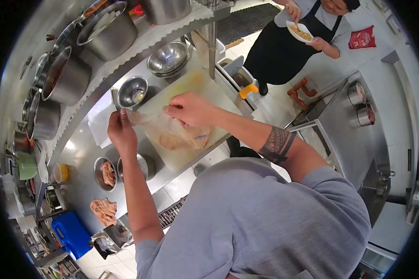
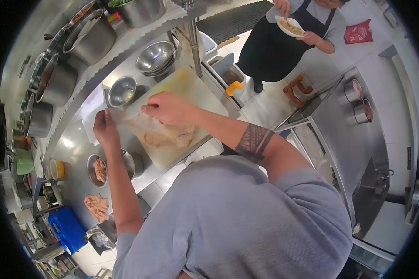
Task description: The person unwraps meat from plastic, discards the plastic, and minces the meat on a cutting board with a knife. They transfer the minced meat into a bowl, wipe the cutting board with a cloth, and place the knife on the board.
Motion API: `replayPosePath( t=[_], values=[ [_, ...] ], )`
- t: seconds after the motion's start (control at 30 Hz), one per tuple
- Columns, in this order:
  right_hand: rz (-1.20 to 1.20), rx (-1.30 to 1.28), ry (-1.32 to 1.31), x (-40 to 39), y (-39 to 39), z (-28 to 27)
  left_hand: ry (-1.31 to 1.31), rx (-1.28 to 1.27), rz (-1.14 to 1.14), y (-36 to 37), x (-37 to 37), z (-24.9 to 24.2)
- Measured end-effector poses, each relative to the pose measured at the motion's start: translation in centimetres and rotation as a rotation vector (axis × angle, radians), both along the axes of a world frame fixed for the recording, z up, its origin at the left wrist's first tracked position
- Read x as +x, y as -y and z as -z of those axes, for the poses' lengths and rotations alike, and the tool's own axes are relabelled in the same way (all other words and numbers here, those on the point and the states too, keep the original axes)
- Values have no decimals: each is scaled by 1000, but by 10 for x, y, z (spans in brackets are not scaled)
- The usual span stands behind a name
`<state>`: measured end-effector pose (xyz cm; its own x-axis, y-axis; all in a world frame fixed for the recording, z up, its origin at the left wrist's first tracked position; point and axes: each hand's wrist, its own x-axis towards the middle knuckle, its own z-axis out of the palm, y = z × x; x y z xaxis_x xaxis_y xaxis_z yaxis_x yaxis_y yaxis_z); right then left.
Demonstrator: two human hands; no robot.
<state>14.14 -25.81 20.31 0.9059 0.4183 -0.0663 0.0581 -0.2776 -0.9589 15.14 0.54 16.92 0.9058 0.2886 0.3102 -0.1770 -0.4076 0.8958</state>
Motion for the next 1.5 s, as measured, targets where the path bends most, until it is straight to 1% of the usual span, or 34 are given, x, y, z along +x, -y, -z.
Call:
replayPosePath(
  t=[0.03,0.1,0.17,0.23,0.27,0.3,0.37,0.4,0.47,0.5,0.57,0.6,0.67,0.7,0.77,0.8,0.83,0.87,0.9,0.93,0.97,1.0,1.03,1.07,1.1,1.17,1.2,1.23,1.3,1.37,1.4,1.43,1.47,1.5],
  values=[
    [-2,1,-11,-2,-2,-5,8,3,7,0,2,-6],
    [1,3,-21,-4,-3,-8,130,-116,-27,-2,6,-14],
    [-90,-127,0,-6,-3,-1,131,-71,-54,-11,7,-26],
    [-71,-104,49,-13,-5,11,156,-442,12,-2,2,-55],
    [-56,-80,97,-17,-6,16,156,-513,46,-5,3,-58],
    [-50,-79,103,-21,-8,20,160,-512,52,-2,1,-59],
    [-25,137,-72,-29,-12,24,56,-773,209,15,-11,-60],
    [-20,138,-66,-33,-12,18,-29,-862,283,27,-18,-59],
    [-80,419,-326,-42,-6,1,-155,-946,373,51,-33,-48],
    [-76,422,-320,-40,-4,9,-196,-964,442,59,-38,-41],
    [-61,260,-69,-32,1,44,-218,-911,565,68,-45,-27],
    [-56,262,-65,-31,6,56,-218,-908,571,70,-49,-24],
    [136,458,-273,-30,21,74,-64,-126,444,75,-57,-20],
    [140,459,-270,-30,30,79,-62,-125,449,81,-60,-16],
    [213,729,-302,-32,49,85,-149,129,277,95,-65,-4],
    [218,731,-300,-33,57,84,-309,-13,320,100,-66,7],
    [195,693,-279,-35,65,83,-309,-10,326,105,-67,23],
    [171,654,-259,-37,73,81,-392,-211,401,110,-68,39],
    [175,656,-260,-39,82,81,-474,-413,472,120,-66,38],
    [144,402,-36,-40,91,80,-564,-442,578,125,-63,30],
    [110,145,184,-40,100,80,-567,-440,579,133,-59,31],
    [110,149,180,-41,107,76,-551,-427,616,140,-56,32],
    [160,78,348,-42,114,69,-535,-414,651,149,-53,33],
    [208,8,516,-42,122,64,-536,-462,652,159,-51,33],
    [206,14,509,-42,133,61,-543,-461,646,166,-47,36],
    [135,123,372,-39,158,59,-604,-177,756,181,-38,43],
    [129,130,367,-38,170,62,-495,-52,709,196,-35,42],
    [147,85,312,-39,181,65,-501,-49,699,215,-31,31],
    [152,48,248,-34,205,75,-440,70,577,250,-24,11],
    [315,-20,400,-25,232,87,-416,77,545,273,-17,13],
    [302,-12,389,-20,247,88,-353,104,534,281,-15,11],
    [427,17,382,-14,264,87,-293,132,521,289,-15,12],
    [547,45,368,-8,282,89,-312,133,500,292,-12,15],
    [633,39,388,0,304,113,-288,212,525,288,-10,19]
  ],
)
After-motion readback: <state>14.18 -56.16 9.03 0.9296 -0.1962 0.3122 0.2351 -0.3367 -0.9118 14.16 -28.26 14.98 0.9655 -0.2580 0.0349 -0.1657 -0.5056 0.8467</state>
